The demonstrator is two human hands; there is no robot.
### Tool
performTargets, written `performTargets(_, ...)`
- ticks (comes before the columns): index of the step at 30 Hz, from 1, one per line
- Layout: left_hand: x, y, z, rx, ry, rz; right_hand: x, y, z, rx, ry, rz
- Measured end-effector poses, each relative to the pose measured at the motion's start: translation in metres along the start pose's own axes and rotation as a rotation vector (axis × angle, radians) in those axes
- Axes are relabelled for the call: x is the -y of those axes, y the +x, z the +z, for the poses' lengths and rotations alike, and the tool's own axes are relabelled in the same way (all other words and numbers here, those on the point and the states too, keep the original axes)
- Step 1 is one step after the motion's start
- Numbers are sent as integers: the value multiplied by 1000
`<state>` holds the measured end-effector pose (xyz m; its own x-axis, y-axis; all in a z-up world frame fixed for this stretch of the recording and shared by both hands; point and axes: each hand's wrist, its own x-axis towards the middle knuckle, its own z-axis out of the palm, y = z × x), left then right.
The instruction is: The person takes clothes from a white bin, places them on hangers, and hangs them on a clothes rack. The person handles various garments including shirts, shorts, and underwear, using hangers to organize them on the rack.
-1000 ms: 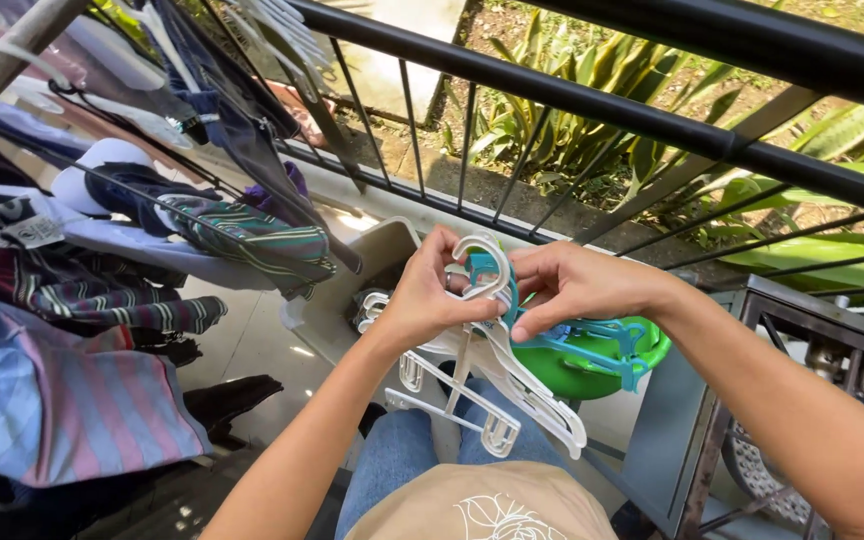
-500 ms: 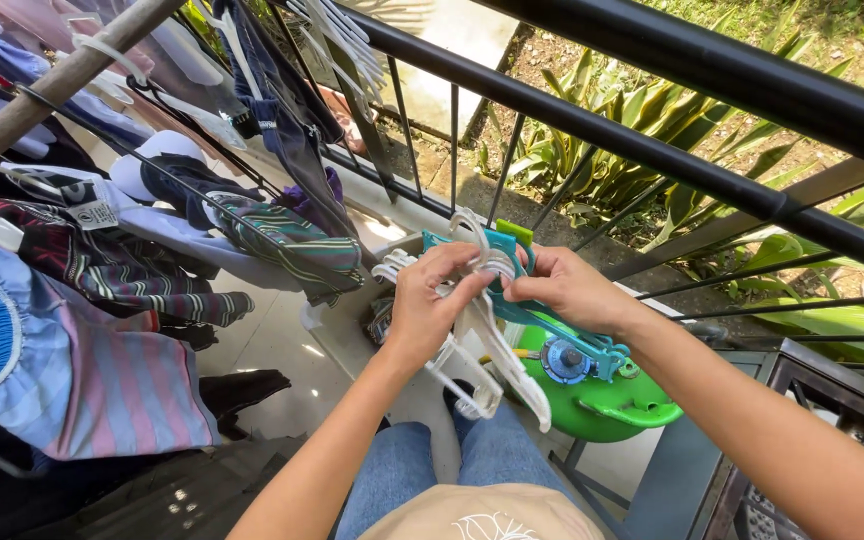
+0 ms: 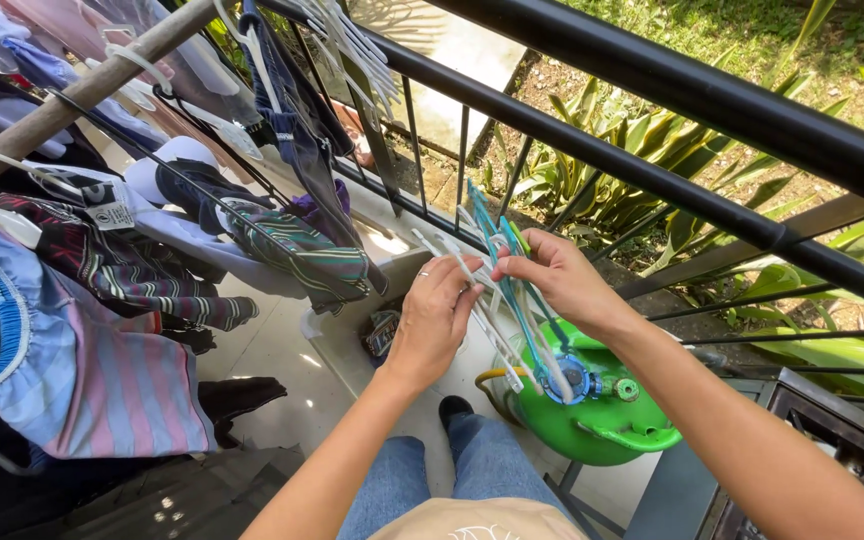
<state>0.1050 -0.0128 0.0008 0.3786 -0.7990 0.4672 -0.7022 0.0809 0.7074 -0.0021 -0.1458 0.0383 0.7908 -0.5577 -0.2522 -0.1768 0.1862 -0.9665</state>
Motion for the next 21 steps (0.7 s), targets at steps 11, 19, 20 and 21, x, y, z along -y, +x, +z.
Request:
performTargets(11, 10, 22, 10, 0, 347, -41, -27, 44, 14, -243, -553, -367)
performTargets(19, 51, 72, -60, -298, 355, -89, 1, 94, 53, -127, -748, -552)
performTargets(20, 64, 85, -70, -350, 289, -119, 6, 98, 59, -82, -798, -536)
performTargets(21, 78, 99, -80, -402, 222, -147, 10, 102, 65, -38, -849, -521)
